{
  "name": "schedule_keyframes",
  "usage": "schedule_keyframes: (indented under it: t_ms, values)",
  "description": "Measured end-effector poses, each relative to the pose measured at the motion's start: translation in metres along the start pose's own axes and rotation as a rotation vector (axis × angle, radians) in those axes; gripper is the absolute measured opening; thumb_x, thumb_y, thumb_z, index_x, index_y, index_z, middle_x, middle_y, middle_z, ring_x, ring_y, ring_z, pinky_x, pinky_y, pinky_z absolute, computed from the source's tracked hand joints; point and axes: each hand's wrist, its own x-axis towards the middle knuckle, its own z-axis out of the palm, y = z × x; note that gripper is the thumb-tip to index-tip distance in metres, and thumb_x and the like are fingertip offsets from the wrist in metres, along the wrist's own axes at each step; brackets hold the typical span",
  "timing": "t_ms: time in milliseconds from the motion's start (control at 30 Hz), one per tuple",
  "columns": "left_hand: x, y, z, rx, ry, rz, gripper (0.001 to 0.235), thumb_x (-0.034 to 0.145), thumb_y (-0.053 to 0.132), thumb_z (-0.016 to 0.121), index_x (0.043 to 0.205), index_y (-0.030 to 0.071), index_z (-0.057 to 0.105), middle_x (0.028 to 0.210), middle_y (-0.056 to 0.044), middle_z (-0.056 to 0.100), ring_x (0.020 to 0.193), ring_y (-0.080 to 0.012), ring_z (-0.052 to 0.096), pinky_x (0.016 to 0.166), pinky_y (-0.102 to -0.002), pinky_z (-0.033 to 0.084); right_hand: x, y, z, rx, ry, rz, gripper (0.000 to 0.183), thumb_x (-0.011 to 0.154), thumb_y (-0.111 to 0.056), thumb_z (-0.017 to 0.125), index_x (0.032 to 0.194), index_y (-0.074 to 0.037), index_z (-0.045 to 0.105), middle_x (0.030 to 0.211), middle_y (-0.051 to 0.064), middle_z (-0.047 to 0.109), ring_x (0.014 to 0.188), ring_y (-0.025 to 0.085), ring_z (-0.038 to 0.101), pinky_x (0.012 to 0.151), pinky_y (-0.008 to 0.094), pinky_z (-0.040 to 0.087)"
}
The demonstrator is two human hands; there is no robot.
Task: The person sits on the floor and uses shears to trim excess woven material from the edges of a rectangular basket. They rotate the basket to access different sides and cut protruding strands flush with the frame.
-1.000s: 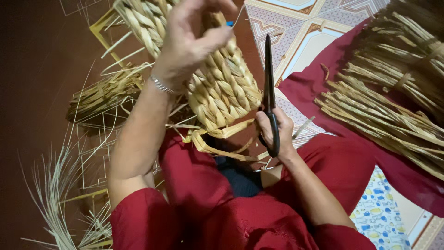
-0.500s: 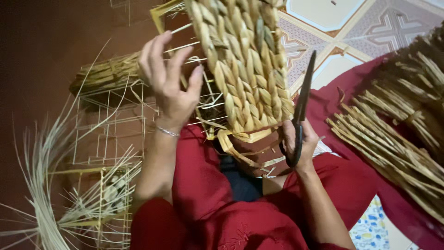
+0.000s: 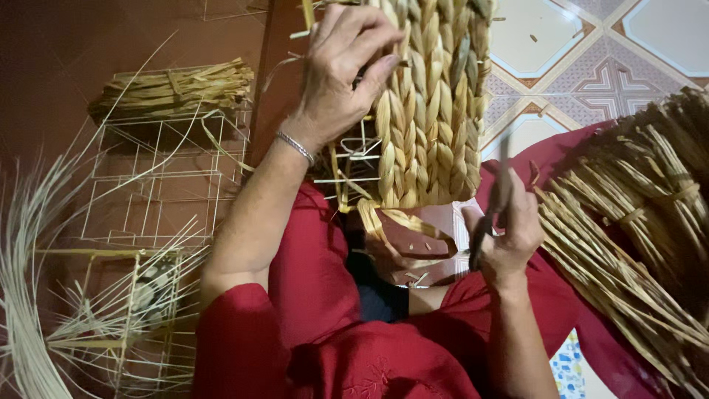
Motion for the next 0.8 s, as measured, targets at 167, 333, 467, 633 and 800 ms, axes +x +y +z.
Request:
schedule_keyframes:
  t_ms: [167,333,467,633,800]
  values:
    - [-0.009,-0.009,-0.004,-0.043,-0.021,0.000,0.058,0.098,0.002,0.076,0.150,0.013,0.051,0.140,-0.006,0.060,0.132,-0.0244,0.056,0.120,-0.039,0.047,0.036,-0.020,-0.002,-0.407,-0.096,-0.226,0.080,0.093,-0.058,0.083,0.147,-0.006,0.058,0.085,0.006,0.057,0.069,0.020,0.054,0.059,0.037,0.042]
    - [-0.010,-0.010,-0.001,-0.101,-0.044,0.040,0.086,0.098,-0.001,0.077,0.161,0.018,0.022,0.141,-0.001,0.057,0.133,-0.0193,0.055,0.127,-0.039,0.040,0.066,-0.034,0.000,-0.542,-0.111,-0.375,0.081,0.097,-0.065,0.078,0.154,-0.012,0.053,0.094,0.008,0.062,0.073,0.018,0.054,0.062,0.035,0.039]
    - [-0.015,-0.003,-0.010,-0.160,-0.034,0.063,0.097,0.094,-0.003,0.077,0.167,0.018,0.017,0.150,-0.005,0.049,0.137,-0.0212,0.054,0.128,-0.043,0.034,0.082,-0.043,0.004,-0.565,-0.137,-0.410,0.080,0.099,-0.065,0.077,0.154,-0.013,0.052,0.085,0.004,0.057,0.066,0.017,0.050,0.059,0.035,0.034]
    - [-0.020,-0.011,-0.002,-0.231,-0.042,-0.018,0.099,0.094,0.000,0.080,0.163,0.017,0.011,0.156,-0.009,0.038,0.132,-0.0147,0.056,0.130,-0.035,0.038,0.094,-0.048,0.007,-0.629,-0.123,-0.477,0.076,0.099,-0.066,0.070,0.150,-0.012,0.054,0.077,0.002,0.053,0.057,0.015,0.045,0.057,0.035,0.032]
    - [-0.024,-0.013,0.000,-0.176,0.022,-0.028,0.104,0.091,0.004,0.087,0.162,0.016,0.013,0.150,-0.008,0.037,0.134,-0.0166,0.053,0.128,-0.035,0.037,0.097,-0.044,0.008,-0.638,-0.148,-0.513,0.073,0.105,-0.065,0.070,0.149,-0.008,0.056,0.072,0.000,0.051,0.056,0.014,0.047,0.056,0.034,0.034]
